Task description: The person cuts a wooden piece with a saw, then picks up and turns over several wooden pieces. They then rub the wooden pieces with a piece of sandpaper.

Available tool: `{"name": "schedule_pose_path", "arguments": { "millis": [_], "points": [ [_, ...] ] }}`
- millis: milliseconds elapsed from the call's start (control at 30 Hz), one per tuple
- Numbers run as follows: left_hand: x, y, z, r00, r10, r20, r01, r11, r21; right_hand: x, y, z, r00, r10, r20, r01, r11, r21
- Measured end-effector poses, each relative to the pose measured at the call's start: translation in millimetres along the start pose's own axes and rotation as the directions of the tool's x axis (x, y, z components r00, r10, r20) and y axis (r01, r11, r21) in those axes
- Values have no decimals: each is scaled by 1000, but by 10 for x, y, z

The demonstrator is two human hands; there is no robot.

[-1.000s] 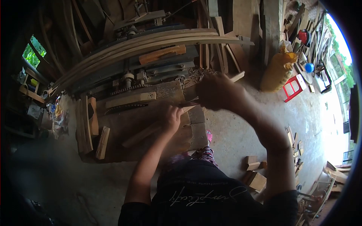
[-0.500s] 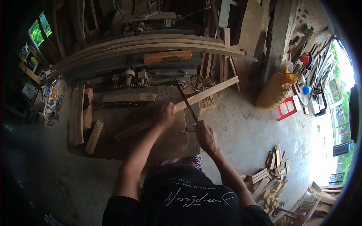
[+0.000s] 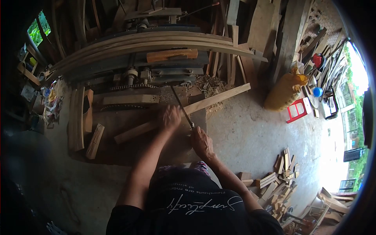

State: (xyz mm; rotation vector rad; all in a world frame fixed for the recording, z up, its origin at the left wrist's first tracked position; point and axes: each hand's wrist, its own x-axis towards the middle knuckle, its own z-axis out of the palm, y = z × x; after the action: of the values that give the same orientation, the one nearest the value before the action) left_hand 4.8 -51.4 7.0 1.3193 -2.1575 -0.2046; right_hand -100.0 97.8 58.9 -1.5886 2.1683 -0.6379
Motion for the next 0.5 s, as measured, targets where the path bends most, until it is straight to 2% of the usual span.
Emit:
{"name": "schedule_pose_path", "arguments": {
  "millis": [167, 267, 333, 433, 500],
  "points": [
    [17, 6, 6, 1000, -14, 26, 14, 1000, 11, 139, -62, 101, 999, 39, 17, -38, 997, -65],
    [21, 2, 53, 1000, -21, -5, 21, 1000, 16, 153, -93, 86, 998, 52, 38, -48, 994, -102],
    [43, 36, 15, 996, 25, -82, -16, 994, 107, 121, -152, 16, 997, 58, 57, -51, 992, -118],
    [56, 66, -7, 988, 62, -141, -50, 995, 89, 90, -158, -39, 984, 121, 129, -104, 986, -129],
    [48, 58, -9, 990, 56, -127, -42, 993, 113, 156, -103, 93, 992, 90, 86, -77, 987, -144]
  ]
}}
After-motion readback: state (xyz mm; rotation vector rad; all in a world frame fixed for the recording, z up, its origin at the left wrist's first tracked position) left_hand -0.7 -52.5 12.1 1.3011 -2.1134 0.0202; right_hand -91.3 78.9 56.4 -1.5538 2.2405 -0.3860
